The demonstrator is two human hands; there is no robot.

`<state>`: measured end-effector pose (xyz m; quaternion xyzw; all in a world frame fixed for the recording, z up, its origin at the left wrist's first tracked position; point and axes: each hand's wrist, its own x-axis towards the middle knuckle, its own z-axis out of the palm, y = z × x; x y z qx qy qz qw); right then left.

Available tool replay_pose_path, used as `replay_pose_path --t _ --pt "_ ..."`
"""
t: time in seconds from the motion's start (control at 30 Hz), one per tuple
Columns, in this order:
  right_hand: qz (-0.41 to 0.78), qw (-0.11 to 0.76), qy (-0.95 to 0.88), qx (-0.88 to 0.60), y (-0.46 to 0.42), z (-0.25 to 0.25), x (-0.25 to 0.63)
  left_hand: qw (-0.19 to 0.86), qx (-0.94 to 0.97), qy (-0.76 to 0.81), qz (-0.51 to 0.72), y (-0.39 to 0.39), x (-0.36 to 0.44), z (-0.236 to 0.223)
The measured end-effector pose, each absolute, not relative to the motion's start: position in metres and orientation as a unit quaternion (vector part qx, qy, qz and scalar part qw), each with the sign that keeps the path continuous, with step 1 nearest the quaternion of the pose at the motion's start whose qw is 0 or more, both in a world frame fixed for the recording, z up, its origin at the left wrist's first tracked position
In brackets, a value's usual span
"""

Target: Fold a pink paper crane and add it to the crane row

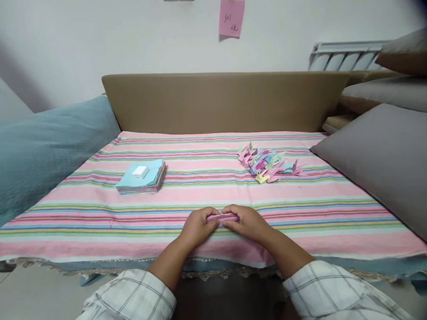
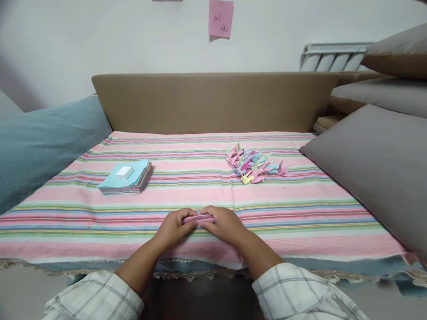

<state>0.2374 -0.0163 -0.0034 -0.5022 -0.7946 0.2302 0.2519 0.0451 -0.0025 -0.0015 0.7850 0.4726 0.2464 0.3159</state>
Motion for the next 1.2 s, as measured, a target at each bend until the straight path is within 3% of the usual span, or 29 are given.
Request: replay_pose_path --t 0.57,1.0,1.2 --pt "0.325 0.267 -0.749 -0.511 -0.007 -0.011 0.235 0.321 0.767 0.496 0.253 0.002 0.045 -0.006" --pt "0.333 0.255 -0.765 -0.489 0.001 -0.009 0.229 0.259 0.775 0.533 0.219 0.004 0.046 -0.005" --pt "0.343 0.236 -0.741 -0.527 0.005 -0.008 0.228 0.168 0.803 0.534 0.206 0.002 0.048 -0.007"
